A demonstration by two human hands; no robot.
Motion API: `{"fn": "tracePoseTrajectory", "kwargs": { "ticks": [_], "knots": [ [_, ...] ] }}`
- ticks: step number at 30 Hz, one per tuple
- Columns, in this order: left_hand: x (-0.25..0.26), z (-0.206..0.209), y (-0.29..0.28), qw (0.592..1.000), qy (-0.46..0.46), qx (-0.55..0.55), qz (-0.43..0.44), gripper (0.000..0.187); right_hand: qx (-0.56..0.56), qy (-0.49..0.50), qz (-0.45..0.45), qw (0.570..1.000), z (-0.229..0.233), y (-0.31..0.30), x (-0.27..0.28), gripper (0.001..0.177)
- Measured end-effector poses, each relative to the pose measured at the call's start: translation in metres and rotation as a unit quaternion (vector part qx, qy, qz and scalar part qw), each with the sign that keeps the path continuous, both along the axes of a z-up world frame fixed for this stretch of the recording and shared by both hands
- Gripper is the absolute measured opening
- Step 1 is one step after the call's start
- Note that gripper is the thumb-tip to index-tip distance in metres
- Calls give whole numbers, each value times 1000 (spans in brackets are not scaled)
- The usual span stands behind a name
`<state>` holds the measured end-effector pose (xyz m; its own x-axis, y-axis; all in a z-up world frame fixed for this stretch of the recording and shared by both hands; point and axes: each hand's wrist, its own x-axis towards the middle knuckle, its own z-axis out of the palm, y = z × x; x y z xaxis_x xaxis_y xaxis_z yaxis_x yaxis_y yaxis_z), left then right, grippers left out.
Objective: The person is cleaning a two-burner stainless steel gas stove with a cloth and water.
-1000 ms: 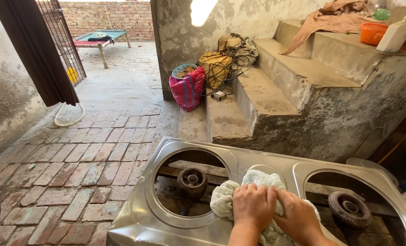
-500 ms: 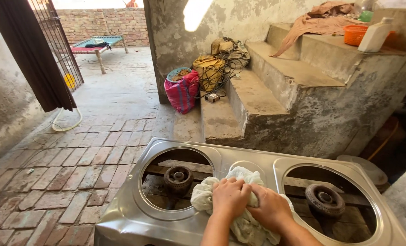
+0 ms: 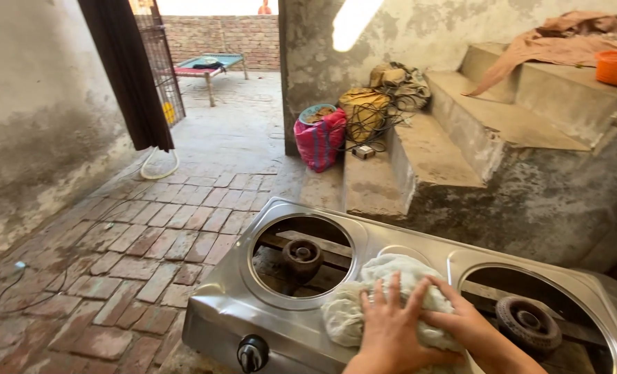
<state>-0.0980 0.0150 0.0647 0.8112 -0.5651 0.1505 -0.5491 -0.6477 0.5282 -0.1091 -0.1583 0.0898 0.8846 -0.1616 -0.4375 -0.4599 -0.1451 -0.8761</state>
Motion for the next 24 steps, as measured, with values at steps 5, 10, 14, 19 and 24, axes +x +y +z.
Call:
{"fn": "tracePoseTrajectory", "kwargs": {
  "ticks": [5, 10, 14, 19, 24],
  "knots": [
    [13, -32, -15, 996, -82, -18, 3, 111, 82, -76, -30, 993, -115, -64, 25, 86],
    [40, -30, -6, 994, -110, -17, -7, 93, -614, -55, 30, 787, -51, 11, 8, 69],
    [55, -44, -8, 991, -125, -45, -28, 70, -631, -159, 49, 758, -115, -9, 29, 82],
    [86, -62, 2, 986, -146, -57, -48, 66, -661, -117, 27, 740, -121, 3, 60, 85],
    [109, -54, -5, 986, -154, -21, -67, 72, -724, 19, 48, 688, -92, 22, 71, 87]
  ]
}}
